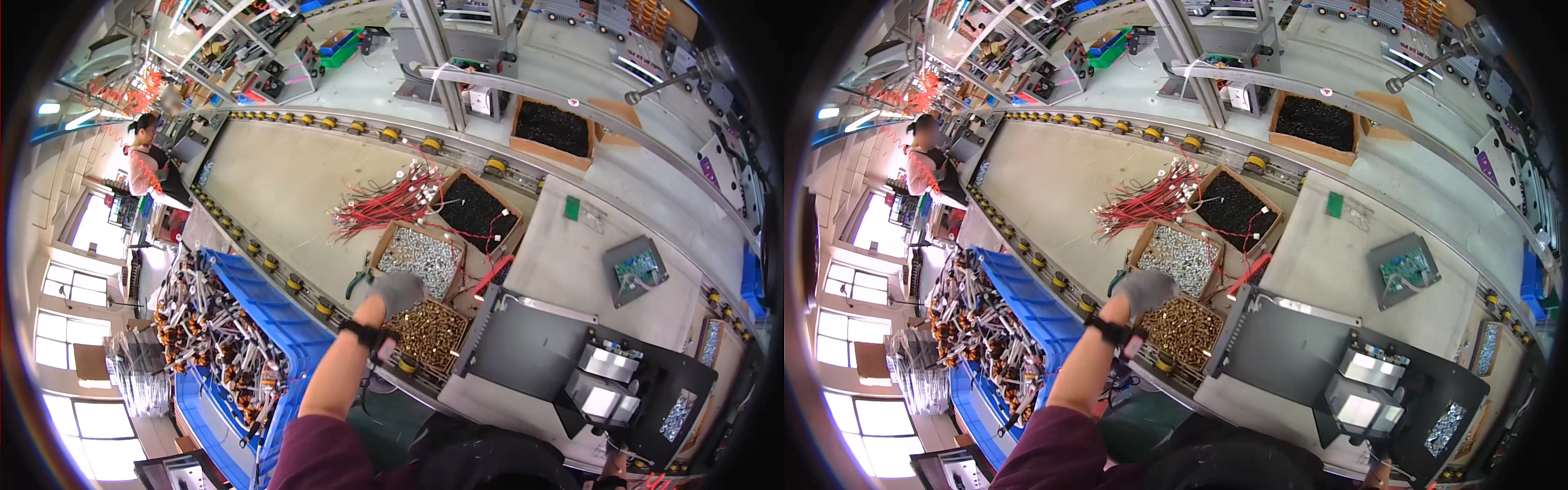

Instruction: Installing internal components including coils and circuit boards into a power inverter housing using an air screwdriver.

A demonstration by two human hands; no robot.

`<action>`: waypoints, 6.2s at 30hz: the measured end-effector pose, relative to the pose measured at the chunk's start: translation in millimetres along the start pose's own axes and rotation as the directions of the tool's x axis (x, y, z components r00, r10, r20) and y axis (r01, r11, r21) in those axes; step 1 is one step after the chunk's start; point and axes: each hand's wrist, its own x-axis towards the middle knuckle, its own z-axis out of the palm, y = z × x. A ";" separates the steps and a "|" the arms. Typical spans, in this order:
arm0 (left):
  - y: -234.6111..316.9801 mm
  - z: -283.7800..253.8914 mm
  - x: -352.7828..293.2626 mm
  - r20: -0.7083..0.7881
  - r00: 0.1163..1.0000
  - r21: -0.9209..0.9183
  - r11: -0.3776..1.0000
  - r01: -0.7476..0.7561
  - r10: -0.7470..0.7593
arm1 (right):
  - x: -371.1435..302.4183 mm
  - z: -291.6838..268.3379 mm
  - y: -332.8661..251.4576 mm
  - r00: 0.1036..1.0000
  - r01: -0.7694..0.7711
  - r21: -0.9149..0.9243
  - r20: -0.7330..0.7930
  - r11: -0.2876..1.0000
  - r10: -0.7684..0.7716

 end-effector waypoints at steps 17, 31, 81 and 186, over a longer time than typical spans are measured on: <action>-38.4 -64.4 159.7 -0.655 0.256 -0.723 0.688 0.061 -0.711 | -49.9 -11.6 0.8 0.961 -0.276 -0.222 -0.045 0.935 0.273; 216.3 73.7 -120.3 -0.415 0.850 -0.764 0.383 -0.519 0.323 | -60.9 58.7 -175.6 0.747 -0.247 0.382 0.661 0.891 -0.076; 75.8 75.6 -329.4 -0.748 0.663 -0.530 0.592 -0.608 0.011 | -63.3 190.5 -215.8 0.591 0.441 0.517 0.448 0.734 -0.670; 129.1 -111.1 -48.7 -0.973 -0.179 -0.051 0.887 -0.459 -0.148 | -77.3 269.0 -297.6 0.935 0.341 0.276 -0.005 0.899 -0.354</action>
